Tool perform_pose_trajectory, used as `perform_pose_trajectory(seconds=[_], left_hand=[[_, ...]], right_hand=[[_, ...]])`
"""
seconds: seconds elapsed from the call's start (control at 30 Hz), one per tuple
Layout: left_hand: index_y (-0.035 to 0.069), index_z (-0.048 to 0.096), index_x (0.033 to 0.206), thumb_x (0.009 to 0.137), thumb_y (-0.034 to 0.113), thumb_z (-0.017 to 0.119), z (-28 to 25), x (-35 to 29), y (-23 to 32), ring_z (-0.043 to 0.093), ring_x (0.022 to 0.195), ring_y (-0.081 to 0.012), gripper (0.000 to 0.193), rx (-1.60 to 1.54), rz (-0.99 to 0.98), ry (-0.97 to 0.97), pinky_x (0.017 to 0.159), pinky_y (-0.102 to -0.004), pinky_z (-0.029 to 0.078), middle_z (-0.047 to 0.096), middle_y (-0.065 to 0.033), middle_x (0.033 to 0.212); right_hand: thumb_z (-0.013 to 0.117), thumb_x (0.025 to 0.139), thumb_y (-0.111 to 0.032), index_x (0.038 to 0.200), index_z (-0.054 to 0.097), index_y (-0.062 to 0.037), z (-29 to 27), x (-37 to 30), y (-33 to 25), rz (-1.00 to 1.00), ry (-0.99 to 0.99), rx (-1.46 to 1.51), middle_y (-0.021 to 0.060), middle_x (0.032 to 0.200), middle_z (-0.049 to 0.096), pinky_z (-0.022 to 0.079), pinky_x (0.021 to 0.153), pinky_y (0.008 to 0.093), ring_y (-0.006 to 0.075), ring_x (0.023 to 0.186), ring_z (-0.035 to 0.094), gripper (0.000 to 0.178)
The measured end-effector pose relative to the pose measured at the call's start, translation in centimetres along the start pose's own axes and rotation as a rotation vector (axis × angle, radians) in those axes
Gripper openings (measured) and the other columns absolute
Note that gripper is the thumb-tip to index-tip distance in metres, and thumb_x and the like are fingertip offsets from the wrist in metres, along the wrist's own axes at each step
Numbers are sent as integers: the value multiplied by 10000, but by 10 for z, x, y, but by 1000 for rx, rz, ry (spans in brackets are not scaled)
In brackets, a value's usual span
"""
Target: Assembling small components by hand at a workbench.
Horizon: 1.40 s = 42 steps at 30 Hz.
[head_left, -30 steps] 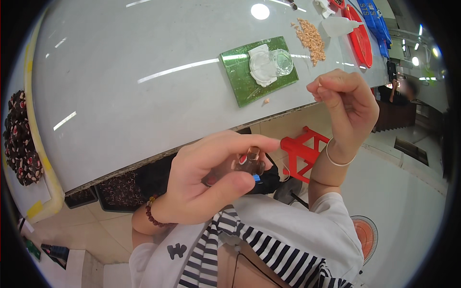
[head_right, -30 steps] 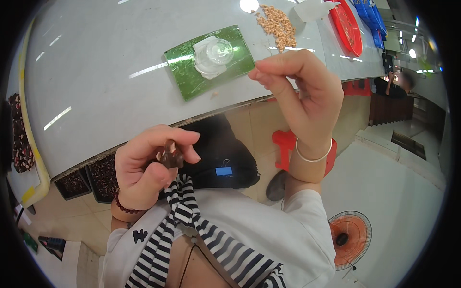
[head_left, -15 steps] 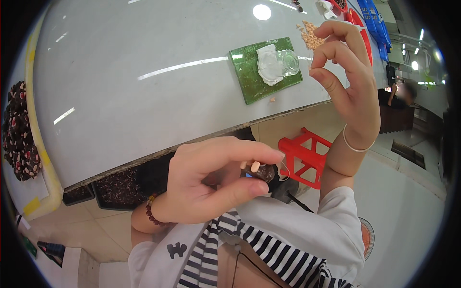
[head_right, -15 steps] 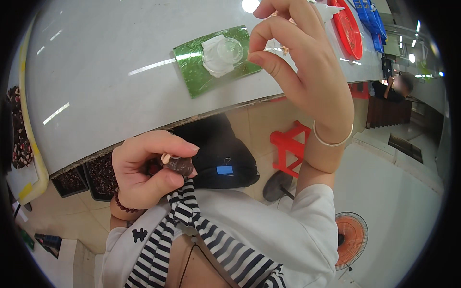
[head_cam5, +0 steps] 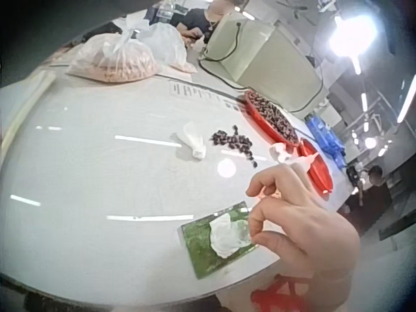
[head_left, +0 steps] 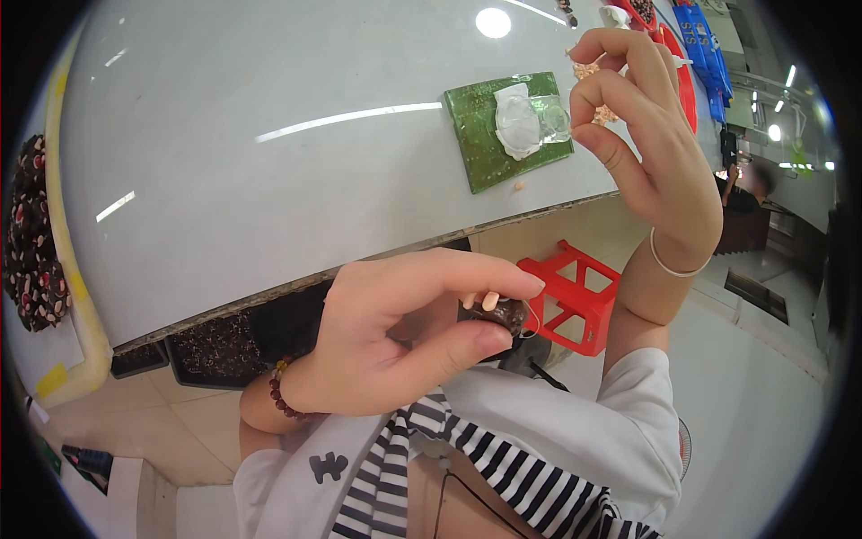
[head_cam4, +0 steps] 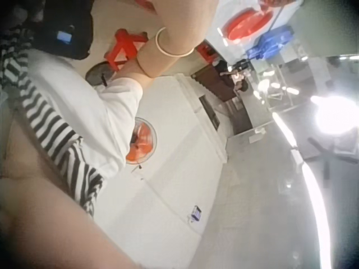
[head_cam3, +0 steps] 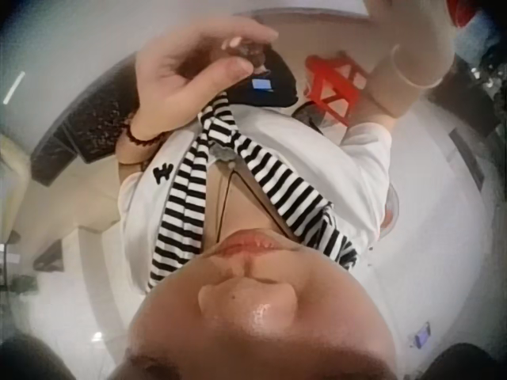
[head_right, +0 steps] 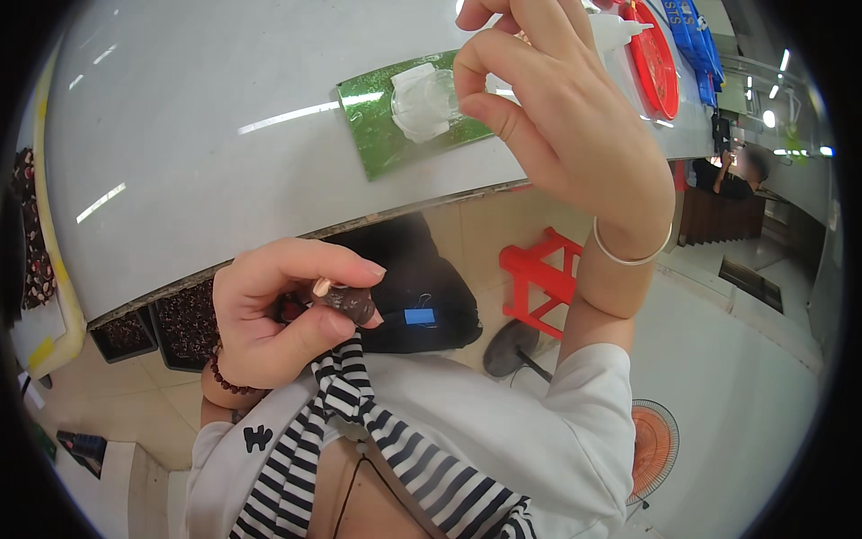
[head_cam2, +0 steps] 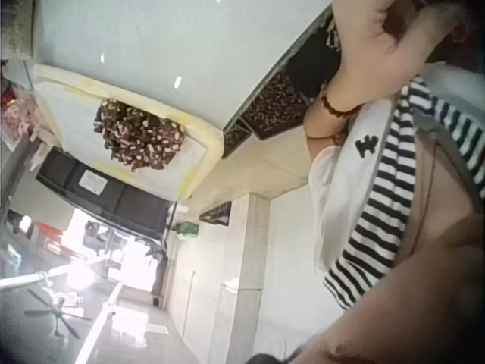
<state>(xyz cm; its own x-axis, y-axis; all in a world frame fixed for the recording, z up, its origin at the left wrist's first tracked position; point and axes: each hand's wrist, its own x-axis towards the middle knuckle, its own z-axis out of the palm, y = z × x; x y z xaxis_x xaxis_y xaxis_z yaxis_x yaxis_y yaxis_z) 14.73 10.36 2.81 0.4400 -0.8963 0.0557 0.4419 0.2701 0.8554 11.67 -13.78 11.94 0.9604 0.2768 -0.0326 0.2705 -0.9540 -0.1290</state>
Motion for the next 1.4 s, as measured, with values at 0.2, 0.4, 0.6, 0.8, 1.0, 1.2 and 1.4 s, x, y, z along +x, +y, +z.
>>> perform_pose_trajectory(seconds=[0.2, 0.4, 0.6, 0.8, 1.0, 1.2, 1.4], left_hand=[[-86, 566, 1060, 828, 48, 636, -2, -3, -3, 657, 764, -166, 277, -24, -3, -8, 684, -253, 527, 637, -136, 901], [22, 636, 1065, 770, 32, 717, 0, -6, -12, 418, 478, 1, 306, 95, 162, 169, 443, -152, 296, 623, 1, 751], [8, 654, 1021, 724, 57, 769, 3, -1, -17, 459, 490, -26, 322, 258, 316, 297, 439, -175, 349, 626, -21, 717], [-42, 630, 999, 706, -31, 730, 11, 1, -3, 485, 529, -20, 310, 609, 330, 241, 461, -155, 343, 646, -66, 777], [1, 652, 1005, 664, -31, 750, 17, 7, 3, 395, 459, -7, 357, 702, 302, 254, 396, -173, 272, 628, -32, 735], [4, 653, 1012, 675, 54, 787, 16, 8, 0, 448, 499, -66, 366, 773, 374, 206, 414, -193, 321, 633, -52, 744], [-7, 654, 990, 684, 69, 779, 21, 8, -2, 557, 575, -132, 339, 827, 413, 237, 457, -218, 413, 639, -76, 750]], right_hand=[[603, 750, -57, 792, 512, -36, -2, 4, -3, -8, -38, -24, 125, 1094, 469, 351, 811, 322, 235, 841, 438, 103], [644, 769, -115, 746, 492, -32, 5, -11, -30, 105, 230, 429, 151, 1043, 455, 385, 813, 339, 234, 879, 484, 175], [658, 835, -270, 661, 472, -62, 48, -22, -81, 212, 413, 1166, 106, 944, 408, 512, 730, 348, 309, 852, 614, 329], [658, 835, -277, 658, 469, -45, 50, -32, -78, 305, 432, 1238, 114, 951, 400, 537, 733, 368, 326, 843, 633, 348], [645, 831, -235, 661, 477, -33, 55, -37, -71, 252, 453, 1290, 125, 946, 400, 542, 735, 382, 327, 834, 640, 313], [650, 826, -228, 656, 484, -30, 57, -42, -69, 206, 396, 1194, 124, 944, 402, 549, 720, 373, 311, 811, 646, 309], [658, 832, -234, 679, 482, -30, 57, -44, -75, 279, 426, 1125, 111, 931, 406, 553, 699, 364, 278, 778, 651, 309]])
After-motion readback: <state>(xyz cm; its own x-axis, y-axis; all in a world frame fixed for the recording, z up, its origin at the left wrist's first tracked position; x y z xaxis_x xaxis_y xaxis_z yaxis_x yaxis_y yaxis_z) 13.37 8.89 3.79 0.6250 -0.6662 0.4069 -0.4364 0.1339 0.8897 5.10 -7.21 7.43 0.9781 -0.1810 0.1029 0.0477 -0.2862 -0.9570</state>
